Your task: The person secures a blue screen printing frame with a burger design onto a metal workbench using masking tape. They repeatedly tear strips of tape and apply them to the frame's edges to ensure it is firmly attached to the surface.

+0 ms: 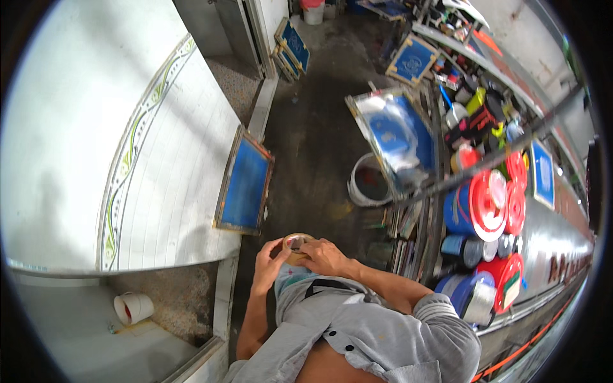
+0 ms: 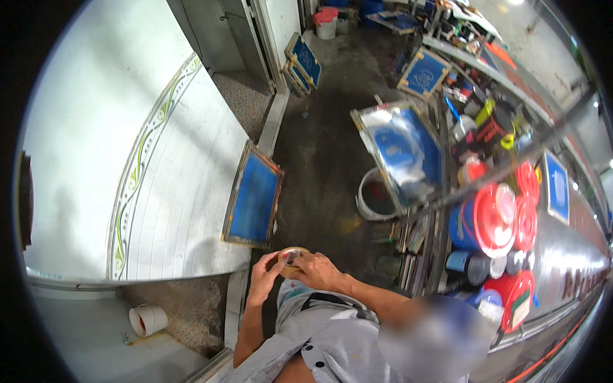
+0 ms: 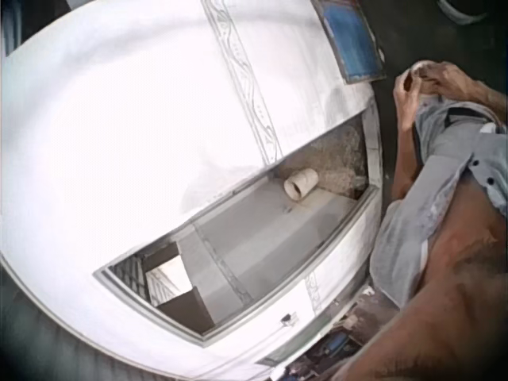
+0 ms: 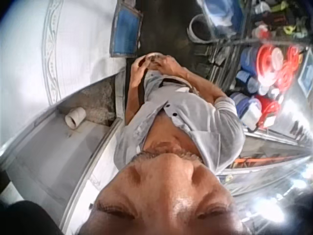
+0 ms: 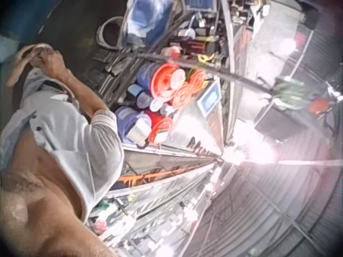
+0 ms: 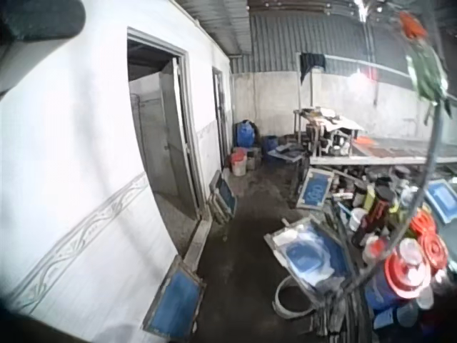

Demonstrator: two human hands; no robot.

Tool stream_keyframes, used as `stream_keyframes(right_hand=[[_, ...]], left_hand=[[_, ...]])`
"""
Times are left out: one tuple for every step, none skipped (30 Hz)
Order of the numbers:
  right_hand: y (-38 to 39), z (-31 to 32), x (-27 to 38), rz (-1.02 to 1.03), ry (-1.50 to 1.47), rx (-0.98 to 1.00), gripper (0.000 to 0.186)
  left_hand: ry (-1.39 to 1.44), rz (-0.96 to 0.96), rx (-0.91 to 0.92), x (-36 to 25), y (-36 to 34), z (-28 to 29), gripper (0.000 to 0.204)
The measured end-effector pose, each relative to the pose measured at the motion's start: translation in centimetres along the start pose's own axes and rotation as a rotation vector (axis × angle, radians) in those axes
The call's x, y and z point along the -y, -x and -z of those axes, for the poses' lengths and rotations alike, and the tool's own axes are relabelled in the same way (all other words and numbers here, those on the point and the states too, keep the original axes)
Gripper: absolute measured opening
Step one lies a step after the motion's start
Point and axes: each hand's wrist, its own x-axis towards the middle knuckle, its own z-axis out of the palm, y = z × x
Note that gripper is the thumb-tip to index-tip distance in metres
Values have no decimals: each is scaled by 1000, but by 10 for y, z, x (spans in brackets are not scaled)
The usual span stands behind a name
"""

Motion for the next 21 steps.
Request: stream_keyframes(right_hand=[[-27,10,-9,-4,-21,-5,29],[-52,19,-19,-9,-42,-12,29],[-76,29,-29,-15,-65,-20,28],[-102,32,-49,-43,-43,27,30],[-126,36,-67,-44,-66,11,30],[-149,41,-86,-47,-88,-8,29],[-173,47,-97,-54,-121,-26,29],[-196,57,-109,-82,-133,9,30],[-219,69,-123,-111,-146,42,32],[-246,90,-134,-134,-145,71,33],[-267,104,-144,-167,-150,51,35],[-284,116,-153,-203,-155,29,38],[-302,133,-158,-240,-169,6,40],[-320,158,-160,-307,-221,27,46],[-337,180,-176,-282,-232,-15,45],[-351,194,-188,-256,-260,-68,45],[-367,206,-203,-229,-287,-126,45],[-381,220,-216,-233,-328,-186,45],[-395,230,-232,-245,-321,-237,45],[-407,239,-252,-262,-311,-281,45],[-419,249,-271,-279,-300,-324,44]], left_hand=[[55,18,-5,-15,-27,8,42],[0,-48,-8,-24,-55,12,39],[-22,-69,-11,-30,-86,15,38],[-54,-81,-8,-30,-118,20,37],[-87,-93,-3,-31,-151,24,36],[-40,-60,19,-33,-184,26,34],[1,-17,41,-36,-213,29,33],[41,27,66,-40,-243,33,32],[68,64,119,-39,-274,37,31],[100,88,172,-47,-309,38,30],[131,112,229,-56,-345,38,30],[143,171,265,-66,-380,36,32],[159,160,317,-83,-412,34,33],[176,150,373,-100,-443,29,34],[191,141,432,-119,-474,22,35],[177,149,476,-139,-500,18,36],[158,155,523,-156,-530,10,37],[140,162,570,-171,-560,3,38],[118,168,611,-179,-593,-4,39],[103,178,651,-180,-627,-15,40],[89,187,690,-183,-659,-26,40]])
